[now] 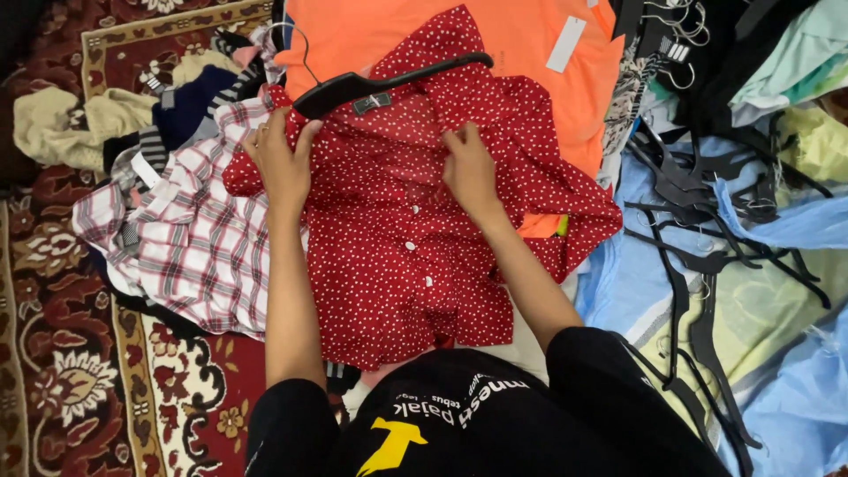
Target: Organizing a pile of clothes by placing individual shirts on hangers and buttoning them.
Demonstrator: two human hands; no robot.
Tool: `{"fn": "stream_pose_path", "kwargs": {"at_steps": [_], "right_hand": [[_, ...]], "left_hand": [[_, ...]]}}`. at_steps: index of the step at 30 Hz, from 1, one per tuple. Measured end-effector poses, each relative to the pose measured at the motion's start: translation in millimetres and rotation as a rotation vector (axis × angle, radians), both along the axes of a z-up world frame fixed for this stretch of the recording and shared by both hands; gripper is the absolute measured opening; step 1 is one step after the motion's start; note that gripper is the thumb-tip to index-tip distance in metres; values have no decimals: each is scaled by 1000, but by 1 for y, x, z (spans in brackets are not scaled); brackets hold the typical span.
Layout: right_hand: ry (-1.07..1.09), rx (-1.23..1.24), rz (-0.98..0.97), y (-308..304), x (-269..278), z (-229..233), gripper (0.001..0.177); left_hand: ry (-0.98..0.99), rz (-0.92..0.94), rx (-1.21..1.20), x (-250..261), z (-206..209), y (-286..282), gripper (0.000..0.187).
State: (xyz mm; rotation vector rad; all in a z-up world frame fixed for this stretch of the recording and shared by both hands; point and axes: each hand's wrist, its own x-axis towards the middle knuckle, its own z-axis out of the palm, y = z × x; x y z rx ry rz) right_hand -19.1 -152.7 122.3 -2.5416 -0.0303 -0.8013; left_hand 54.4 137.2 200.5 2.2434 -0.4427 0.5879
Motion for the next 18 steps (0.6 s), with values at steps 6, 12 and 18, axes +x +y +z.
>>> {"fn": "stream_pose_path", "kwargs": {"at_steps": [6, 12, 18], "right_hand": [[-39, 217, -26, -38, -13, 38, 42], [-60, 286, -27, -53, -26, 63, 38], [-49, 286, -49, -58, -22, 73, 38]], "left_hand": [[40, -68, -35, 2, -10, 27, 36], [59, -136, -18, -12, -2, 35, 34], [86, -213, -22, -14, 3, 43, 30]]}}
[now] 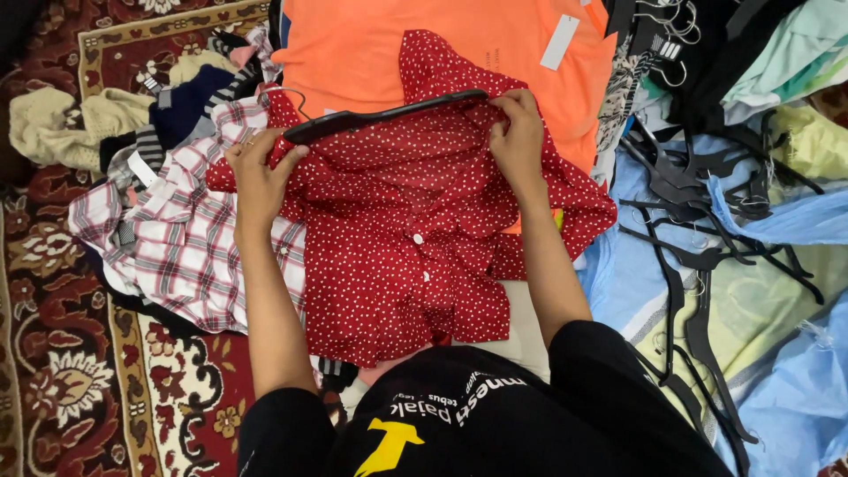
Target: Organizing a pile of clothes by placing individual shirts on hangers and buttoning them.
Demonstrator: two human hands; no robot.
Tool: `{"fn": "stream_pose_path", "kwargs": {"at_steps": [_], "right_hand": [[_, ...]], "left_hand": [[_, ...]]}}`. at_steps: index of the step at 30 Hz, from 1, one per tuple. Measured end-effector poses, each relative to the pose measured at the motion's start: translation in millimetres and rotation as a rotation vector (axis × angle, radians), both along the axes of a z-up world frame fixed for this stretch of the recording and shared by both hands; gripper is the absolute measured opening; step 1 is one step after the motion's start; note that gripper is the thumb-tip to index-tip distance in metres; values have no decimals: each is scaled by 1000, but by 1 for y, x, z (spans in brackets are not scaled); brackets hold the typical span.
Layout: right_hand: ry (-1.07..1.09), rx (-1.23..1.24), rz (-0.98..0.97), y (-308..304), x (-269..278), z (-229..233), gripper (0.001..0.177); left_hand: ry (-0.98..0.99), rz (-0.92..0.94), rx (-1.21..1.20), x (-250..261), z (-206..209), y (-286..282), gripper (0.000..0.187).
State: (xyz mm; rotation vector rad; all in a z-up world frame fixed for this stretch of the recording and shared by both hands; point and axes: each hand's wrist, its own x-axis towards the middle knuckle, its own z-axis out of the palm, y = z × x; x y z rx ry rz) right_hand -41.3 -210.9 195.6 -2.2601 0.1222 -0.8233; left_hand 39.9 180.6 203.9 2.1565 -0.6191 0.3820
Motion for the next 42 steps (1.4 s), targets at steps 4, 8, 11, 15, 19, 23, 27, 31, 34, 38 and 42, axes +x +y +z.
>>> {"fn": "stream_pose_path", "kwargs": {"at_steps": [4, 8, 11, 15, 19, 23, 27, 31, 34, 38, 42], "right_hand": [[-99, -8, 1, 2, 3, 8, 41], [-104, -101, -40, -2, 5, 13, 39], [-82, -121, -55, -3, 4, 16, 39], [-86, -116, -52, -4, -1, 22, 41], [-14, -76, 47, 0, -24, 42, 40], [-22, -31, 431, 20, -55, 71, 45], [-20, 178, 731, 16, -68, 72, 15], [-265, -353, 278, -14, -49, 78, 31], [-137, -646, 3, -26, -35, 55, 47], [-139, -773, 59, -13, -25, 41, 28], [-258, -743, 155, 22, -39, 58, 21]], "left_hand": [[64, 59, 12, -17, 26, -8, 32], [46, 31, 8, -19, 30, -9, 29], [55, 35, 8, -20, 28, -8, 32], [73, 104, 71, -28, 36, -14, 33], [-137, 103, 143, -9, 14, -13, 30], [-189, 167, 113, -3, 13, -28, 31], [-168, 90, -12, 8, 9, -37, 30], [-153, 12, -63, 2, 17, -40, 29], [-167, -22, -73, -9, 32, -47, 25], [-180, -48, -29, -22, 42, -59, 29], [-174, -81, 74, -34, 44, -82, 36]]}}
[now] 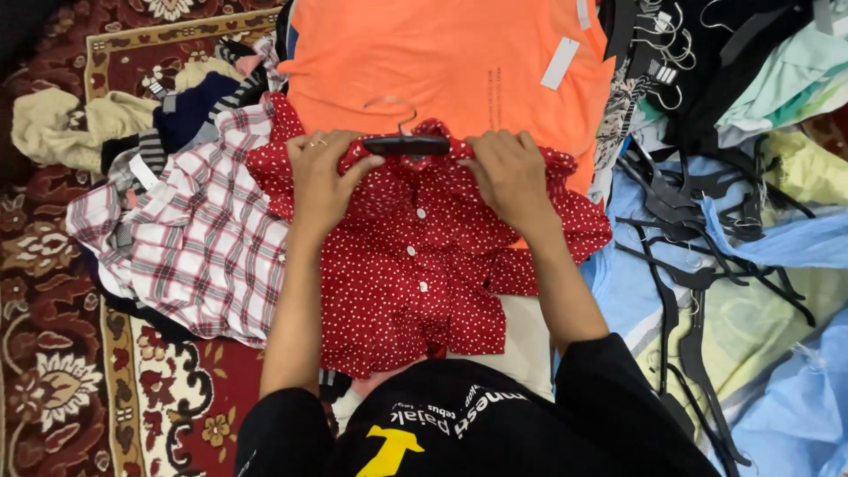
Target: Organizing a pile of clothes by placing individual shirts on hangers and buttoning them.
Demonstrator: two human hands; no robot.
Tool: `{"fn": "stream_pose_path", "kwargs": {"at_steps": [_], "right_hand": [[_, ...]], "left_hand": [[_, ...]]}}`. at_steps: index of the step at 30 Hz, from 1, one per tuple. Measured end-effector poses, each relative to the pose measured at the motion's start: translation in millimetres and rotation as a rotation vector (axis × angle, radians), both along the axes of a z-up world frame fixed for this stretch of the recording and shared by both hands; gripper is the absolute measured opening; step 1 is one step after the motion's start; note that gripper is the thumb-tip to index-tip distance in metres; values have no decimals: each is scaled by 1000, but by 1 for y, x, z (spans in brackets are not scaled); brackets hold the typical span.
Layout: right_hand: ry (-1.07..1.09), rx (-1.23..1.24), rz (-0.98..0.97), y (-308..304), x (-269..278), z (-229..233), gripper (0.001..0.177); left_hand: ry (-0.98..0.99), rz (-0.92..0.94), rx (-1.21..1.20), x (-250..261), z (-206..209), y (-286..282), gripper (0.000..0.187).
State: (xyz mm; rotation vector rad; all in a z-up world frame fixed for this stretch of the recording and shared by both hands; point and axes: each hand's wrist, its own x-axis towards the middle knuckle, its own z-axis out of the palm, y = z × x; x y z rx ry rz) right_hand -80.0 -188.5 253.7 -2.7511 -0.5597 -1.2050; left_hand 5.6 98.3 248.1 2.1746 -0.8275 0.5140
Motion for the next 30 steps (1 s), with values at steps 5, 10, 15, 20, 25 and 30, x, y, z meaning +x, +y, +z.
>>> {"fn": "stream_pose_path", "kwargs": {"at_steps": [5, 10, 15, 20, 25, 30], "right_hand": [[-117, 74, -51, -26, 2, 12, 18], [-226, 198, -166, -58, 50, 51, 18], [-201, 230, -455, -101, 165, -8, 43], [33, 279, -426, -43, 133, -70, 53], [-20, 408, -221, 23, 76, -158, 45], [38, 662, -81, 40, 50, -250, 16]], "left_hand": [[-331, 228, 36, 4, -7, -14, 61], [-382, 448, 334, 11, -76, -21, 75], [102, 337, 493, -2, -135, -40, 70], [270, 330, 522, 0, -184, -37, 66], [266, 318, 467, -8, -205, -34, 67], [260, 329, 454, -6, -210, -35, 65]]}}
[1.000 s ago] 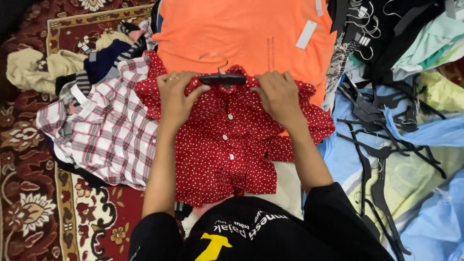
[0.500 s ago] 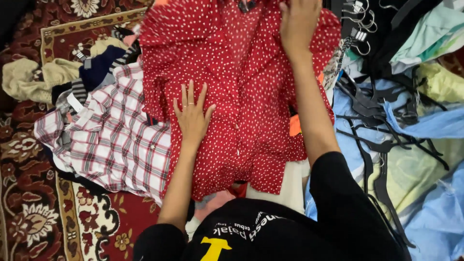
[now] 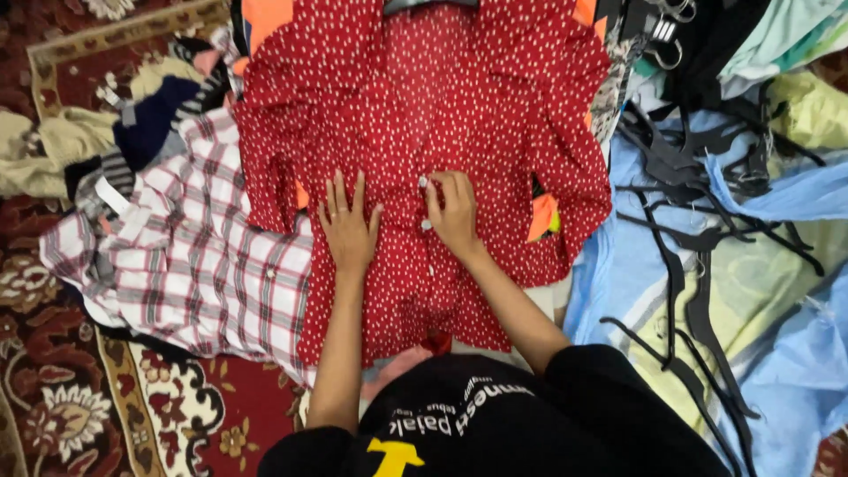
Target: Organizing a pile of clothes by placing individual shirts on hangers and buttoning them.
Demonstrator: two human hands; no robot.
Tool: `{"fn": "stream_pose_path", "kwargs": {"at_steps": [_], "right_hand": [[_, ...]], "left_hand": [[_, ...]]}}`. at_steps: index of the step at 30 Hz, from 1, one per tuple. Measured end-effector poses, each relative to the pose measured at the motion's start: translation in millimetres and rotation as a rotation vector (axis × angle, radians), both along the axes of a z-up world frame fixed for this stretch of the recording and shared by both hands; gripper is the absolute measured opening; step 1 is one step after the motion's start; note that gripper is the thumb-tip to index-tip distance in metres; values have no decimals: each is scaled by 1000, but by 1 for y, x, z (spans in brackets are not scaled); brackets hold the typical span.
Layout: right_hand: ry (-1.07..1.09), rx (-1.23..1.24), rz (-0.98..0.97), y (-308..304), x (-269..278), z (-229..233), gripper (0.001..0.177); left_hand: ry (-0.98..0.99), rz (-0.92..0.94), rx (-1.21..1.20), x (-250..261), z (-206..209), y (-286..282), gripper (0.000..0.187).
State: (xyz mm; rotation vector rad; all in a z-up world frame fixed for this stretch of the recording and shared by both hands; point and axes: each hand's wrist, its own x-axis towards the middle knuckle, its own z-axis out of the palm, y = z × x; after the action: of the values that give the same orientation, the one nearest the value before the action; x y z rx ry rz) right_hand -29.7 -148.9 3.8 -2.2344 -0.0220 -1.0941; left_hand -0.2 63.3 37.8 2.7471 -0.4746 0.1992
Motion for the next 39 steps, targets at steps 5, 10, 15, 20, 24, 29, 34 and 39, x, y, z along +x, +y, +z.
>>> {"fn": "stream_pose_path", "kwargs": {"at_steps": [5, 10, 15, 20, 24, 29, 34, 39], "right_hand": [[25, -49, -17, -4, 1, -69, 16], [-31, -122, -27, -3, 4, -89, 18], [-15, -139, -15, -7, 5, -93, 15], [-17, -140, -12, 2, -6, -61, 14], [-7, -139, 3, 2, -9, -60, 16], [53, 29, -29, 15, -14, -30, 13], [202, 243, -47, 28, -21, -2, 21], [57, 93, -71, 26, -26, 14, 60]], "left_hand": [[-33, 2, -23, -1, 1, -6, 67], [-122, 32, -125, -2, -17, -18, 67], [-103, -201, -518, -4, -54, -63, 46], [-109, -135, -596, -12, -55, -77, 43], [-236, -184, -622, -11, -72, -69, 21], [-238, -122, -662, -10, -95, -68, 14], [-209, -82, -689, -13, -86, -68, 18], [-208, -160, -635, -21, -60, -68, 39]]}}
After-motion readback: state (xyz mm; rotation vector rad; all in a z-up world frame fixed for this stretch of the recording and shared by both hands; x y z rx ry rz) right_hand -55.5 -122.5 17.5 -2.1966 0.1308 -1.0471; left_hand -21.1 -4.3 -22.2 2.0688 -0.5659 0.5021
